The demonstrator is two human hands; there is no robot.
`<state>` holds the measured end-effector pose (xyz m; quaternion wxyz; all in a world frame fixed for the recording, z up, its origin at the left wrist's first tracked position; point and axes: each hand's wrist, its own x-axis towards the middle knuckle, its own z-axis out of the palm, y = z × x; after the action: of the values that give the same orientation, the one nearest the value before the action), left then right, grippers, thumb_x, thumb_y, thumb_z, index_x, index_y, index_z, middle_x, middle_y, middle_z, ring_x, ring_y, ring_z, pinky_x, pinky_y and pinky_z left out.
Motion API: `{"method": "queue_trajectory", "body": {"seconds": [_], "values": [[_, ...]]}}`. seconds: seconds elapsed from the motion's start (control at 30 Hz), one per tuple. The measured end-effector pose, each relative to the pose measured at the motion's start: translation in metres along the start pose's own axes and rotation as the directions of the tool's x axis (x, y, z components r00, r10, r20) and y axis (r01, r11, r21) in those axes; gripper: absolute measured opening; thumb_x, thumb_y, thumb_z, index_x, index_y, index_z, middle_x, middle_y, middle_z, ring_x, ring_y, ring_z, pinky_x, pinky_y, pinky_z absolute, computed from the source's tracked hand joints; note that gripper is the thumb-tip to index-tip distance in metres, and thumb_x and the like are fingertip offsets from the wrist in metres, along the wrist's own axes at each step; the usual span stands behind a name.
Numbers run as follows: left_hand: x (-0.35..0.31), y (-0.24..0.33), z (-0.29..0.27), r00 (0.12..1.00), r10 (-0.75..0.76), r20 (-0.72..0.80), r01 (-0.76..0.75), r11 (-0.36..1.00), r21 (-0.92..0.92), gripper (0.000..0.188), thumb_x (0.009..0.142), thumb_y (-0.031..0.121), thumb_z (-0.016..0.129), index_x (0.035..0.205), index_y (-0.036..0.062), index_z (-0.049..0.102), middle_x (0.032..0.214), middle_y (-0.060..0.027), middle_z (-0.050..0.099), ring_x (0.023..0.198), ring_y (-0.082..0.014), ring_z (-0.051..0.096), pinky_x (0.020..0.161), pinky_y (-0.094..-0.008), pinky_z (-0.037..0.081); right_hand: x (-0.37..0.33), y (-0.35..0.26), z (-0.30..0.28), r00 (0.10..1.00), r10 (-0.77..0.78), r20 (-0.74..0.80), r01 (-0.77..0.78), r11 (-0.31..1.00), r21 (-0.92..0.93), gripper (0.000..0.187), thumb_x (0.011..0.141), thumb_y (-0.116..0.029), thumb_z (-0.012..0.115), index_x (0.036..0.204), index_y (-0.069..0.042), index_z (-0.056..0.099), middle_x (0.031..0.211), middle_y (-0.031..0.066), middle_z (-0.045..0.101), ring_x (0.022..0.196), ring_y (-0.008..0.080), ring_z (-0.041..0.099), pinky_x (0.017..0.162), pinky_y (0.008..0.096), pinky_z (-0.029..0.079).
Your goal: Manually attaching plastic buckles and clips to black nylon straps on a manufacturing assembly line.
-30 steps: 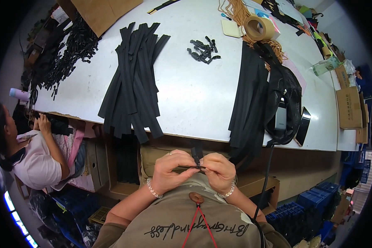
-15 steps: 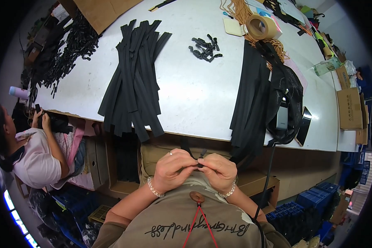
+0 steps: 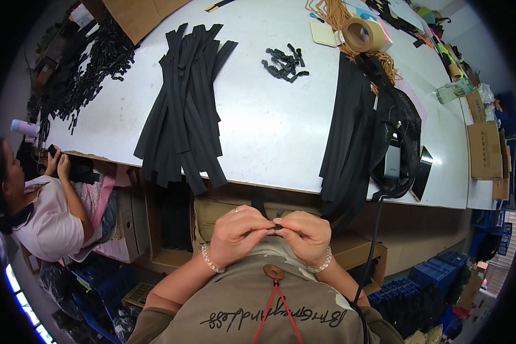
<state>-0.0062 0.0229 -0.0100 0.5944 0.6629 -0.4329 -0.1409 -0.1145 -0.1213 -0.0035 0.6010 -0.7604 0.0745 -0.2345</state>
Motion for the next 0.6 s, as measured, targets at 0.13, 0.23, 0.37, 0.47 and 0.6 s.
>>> {"method": "queue_trajectory", "body": {"seconds": [0.13,0.23,0.37,0.47,0.6], "values": [[0.002,0.002,-0.002,1.0,-0.028,0.01,0.028,1.0,0.0,0.014,0.068,-0.003,0.07,0.078,0.0046,0.066,0.075,-0.0058,0.064,0.068,-0.0209,0.062,0.061,-0.0292,0.047,0.002,0.0,-0.001,0.999,0.002,0.032,-0.002,1.0,0.003,0.014,0.074,-0.001,0.07,0.087,0.004,0.067,0.074,0.0123,0.066,0.064,0.0192,0.063,0.058,0.0253,0.049],[0.0,0.0,-0.002,0.997,-0.073,0.019,0.073,0.996,-0.043,0.012,0.068,-0.002,0.07,0.078,0.0037,0.066,0.075,-0.0062,0.065,0.068,-0.0207,0.061,0.061,-0.029,0.047,0.005,-0.004,-0.004,0.997,0.015,0.072,-0.015,1.0,-0.008,0.015,0.073,0.0,0.07,0.087,0.004,0.067,0.075,0.0125,0.066,0.065,0.0195,0.064,0.059,0.0255,0.049],[-0.002,0.0,-0.002,0.983,-0.177,0.052,0.184,0.968,-0.17,0.011,0.068,-0.005,0.068,0.078,-0.0001,0.066,0.075,-0.0082,0.066,0.069,-0.0198,0.062,0.064,-0.0288,0.048,0.008,-0.007,-0.006,0.994,-0.031,0.105,0.038,0.997,-0.066,0.014,0.073,0.001,0.07,0.086,0.004,0.067,0.075,0.0127,0.067,0.065,0.0201,0.064,0.059,0.0256,0.05],[-0.002,0.005,-0.001,0.948,-0.311,0.063,0.316,0.905,-0.285,0.011,0.069,-0.005,0.069,0.079,-0.0007,0.066,0.075,-0.0095,0.066,0.07,-0.0188,0.062,0.064,-0.0281,0.048,0.004,-0.009,-0.003,0.998,-0.031,0.059,0.038,0.992,-0.119,0.015,0.072,0.003,0.069,0.086,0.004,0.066,0.079,0.0133,0.067,0.068,0.0197,0.064,0.062,0.0252,0.05],[0.002,0.012,-0.003,0.938,-0.344,0.029,0.341,0.91,-0.237,0.012,0.069,-0.005,0.07,0.079,-0.0007,0.066,0.076,-0.0099,0.066,0.071,-0.0182,0.062,0.064,-0.0276,0.048,-0.004,-0.003,0.002,0.994,0.096,-0.056,-0.096,0.995,0.014,0.016,0.072,0.004,0.069,0.087,0.004,0.065,0.083,0.0127,0.067,0.07,0.0187,0.065,0.063,0.0249,0.05]]}}
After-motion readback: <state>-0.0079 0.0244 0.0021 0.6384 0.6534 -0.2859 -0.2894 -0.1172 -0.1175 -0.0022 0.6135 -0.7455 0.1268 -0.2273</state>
